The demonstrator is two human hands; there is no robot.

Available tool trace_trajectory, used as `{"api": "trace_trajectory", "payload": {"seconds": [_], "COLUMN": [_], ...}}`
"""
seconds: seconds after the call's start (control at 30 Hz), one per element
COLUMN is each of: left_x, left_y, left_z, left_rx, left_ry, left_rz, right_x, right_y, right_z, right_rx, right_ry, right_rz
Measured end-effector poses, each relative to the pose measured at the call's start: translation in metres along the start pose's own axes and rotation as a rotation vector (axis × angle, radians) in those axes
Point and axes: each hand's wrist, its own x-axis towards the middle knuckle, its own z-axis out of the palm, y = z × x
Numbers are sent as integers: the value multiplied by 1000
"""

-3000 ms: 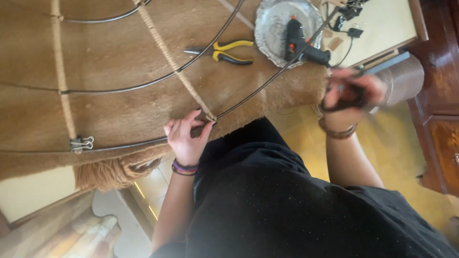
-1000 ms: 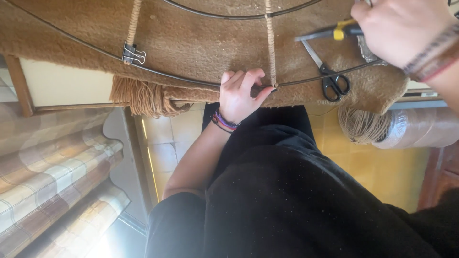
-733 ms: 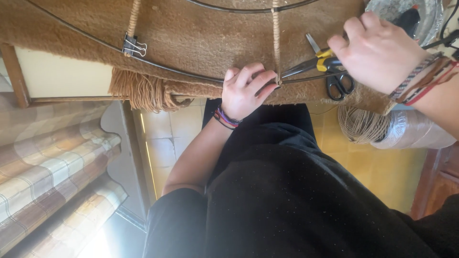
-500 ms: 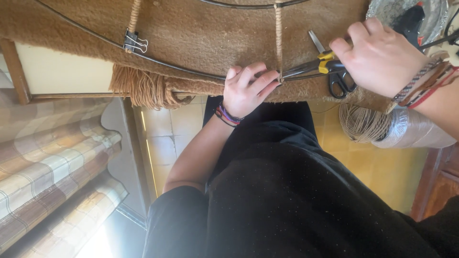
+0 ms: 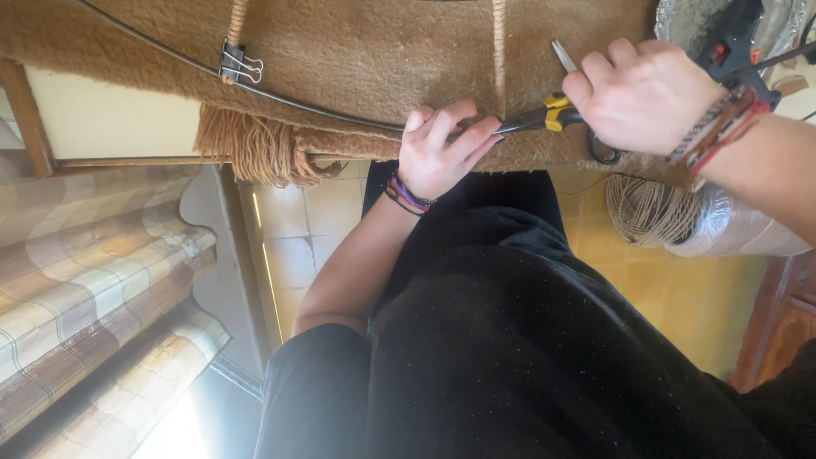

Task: Attaching rope to a metal wire frame using a hot glue gun and scissors for decoration or assembly.

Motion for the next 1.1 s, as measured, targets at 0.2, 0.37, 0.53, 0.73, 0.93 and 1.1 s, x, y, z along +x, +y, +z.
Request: {"api": "trace_trajectory", "payload": {"seconds": [0.2, 0.37, 0.53, 0.73, 0.93, 1.1], "left_x": [-1, -4, -2, 1, 6, 3], "left_y": [1, 0, 0, 1, 2, 1], "left_z": [3, 6, 3, 1, -2, 0], "left_rx": [2, -1, 20, 44, 52, 15], "left_ry": [-18, 8, 18, 5, -16, -33], "left_rz": [-25, -25, -6, 10, 3, -5], "right_x": [-1, 0, -1, -8, -7, 0], "right_y": [-1, -5, -7, -12, -20, -12], "right_z": [11, -18, -22, -3, -4, 2], "right_rx": [23, -75, -173, -21, 111, 104], "right_ry": [-65, -72, 8, -42, -137, -99], "right_rz": [-26, 52, 60, 53, 168, 129]}}
